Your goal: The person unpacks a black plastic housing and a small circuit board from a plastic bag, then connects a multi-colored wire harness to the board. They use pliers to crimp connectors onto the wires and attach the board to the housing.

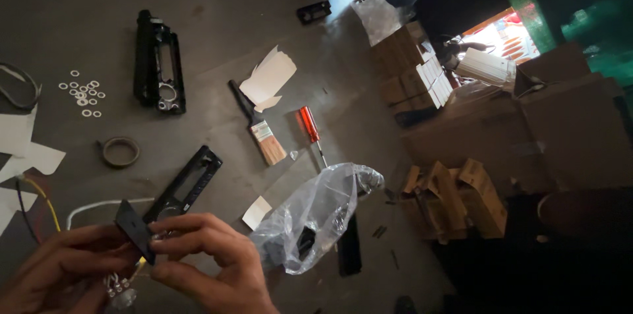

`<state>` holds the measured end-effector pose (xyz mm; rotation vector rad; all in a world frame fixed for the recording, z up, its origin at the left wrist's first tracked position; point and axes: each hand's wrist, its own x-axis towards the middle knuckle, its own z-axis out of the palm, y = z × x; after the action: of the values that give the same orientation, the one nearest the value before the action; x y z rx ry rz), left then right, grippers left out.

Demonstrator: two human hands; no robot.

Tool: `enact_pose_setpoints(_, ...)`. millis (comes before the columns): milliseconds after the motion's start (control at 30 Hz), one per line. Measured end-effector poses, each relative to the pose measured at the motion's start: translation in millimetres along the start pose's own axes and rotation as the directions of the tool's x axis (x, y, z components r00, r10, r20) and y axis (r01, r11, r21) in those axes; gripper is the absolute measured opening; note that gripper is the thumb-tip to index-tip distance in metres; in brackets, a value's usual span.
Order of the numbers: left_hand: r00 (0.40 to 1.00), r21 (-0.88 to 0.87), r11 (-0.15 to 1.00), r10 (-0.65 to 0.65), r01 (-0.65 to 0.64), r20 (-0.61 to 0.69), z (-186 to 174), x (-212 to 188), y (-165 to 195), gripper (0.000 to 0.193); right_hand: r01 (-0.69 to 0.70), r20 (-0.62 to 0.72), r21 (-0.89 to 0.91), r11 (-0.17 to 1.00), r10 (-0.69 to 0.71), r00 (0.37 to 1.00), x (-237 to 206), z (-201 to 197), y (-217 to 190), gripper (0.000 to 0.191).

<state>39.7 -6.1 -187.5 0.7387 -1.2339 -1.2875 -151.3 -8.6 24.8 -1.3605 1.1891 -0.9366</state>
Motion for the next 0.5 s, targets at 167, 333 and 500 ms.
enact_pose_setpoints(167, 0.934, -0.215, 0.945, -0.292, 0.248, -0.205, 14, -2, 3, 0.033, 0.07, 0.02, -0.105, 0.992, -0.069, 0.997, 2, -2, 3, 0.023)
enact_pose_setpoints(333, 0.945, -0.412, 0.885, -0.297, 0.218, -0.137, 12, 0, 9, 0.06, 0.12, -0.001, -0.2, 0.972, -0.123, 0.992, 1, 1, -1, 0.025)
enact_pose_setpoints(500, 0.91, -0.198, 0.915, -0.385, 0.353, -0.156, 23, 11, 37, 0.064, 0.15, -0.008, -0.207, 0.967, -0.155, 0.988, 4, 5, -4, 0.025)
